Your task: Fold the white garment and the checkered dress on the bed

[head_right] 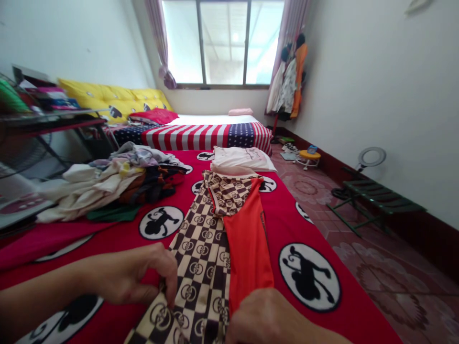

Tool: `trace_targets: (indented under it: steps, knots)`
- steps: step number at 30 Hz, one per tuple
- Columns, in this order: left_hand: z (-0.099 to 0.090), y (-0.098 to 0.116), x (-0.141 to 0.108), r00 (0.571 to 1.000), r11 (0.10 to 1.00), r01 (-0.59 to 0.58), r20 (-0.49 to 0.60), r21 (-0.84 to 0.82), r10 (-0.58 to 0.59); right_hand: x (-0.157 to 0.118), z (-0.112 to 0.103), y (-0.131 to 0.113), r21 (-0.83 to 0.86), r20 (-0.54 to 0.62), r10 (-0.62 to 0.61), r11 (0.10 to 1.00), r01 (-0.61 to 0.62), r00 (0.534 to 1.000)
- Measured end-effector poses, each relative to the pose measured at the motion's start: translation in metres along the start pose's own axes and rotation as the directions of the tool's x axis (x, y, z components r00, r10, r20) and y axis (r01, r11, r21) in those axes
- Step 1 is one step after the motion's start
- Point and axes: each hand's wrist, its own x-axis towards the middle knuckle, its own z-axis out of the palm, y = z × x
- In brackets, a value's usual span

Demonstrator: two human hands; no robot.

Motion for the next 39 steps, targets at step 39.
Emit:
trace_targets:
  steps: [39]
  knots:
    - [-0.007, -0.046, 0.001, 0.621, 0.807, 0.251, -0.55, -0.534, -0.558, 0.014, -0.051, 0.089, 0.166, -0.395, 0.51, 0.857, -0.487, 0.764]
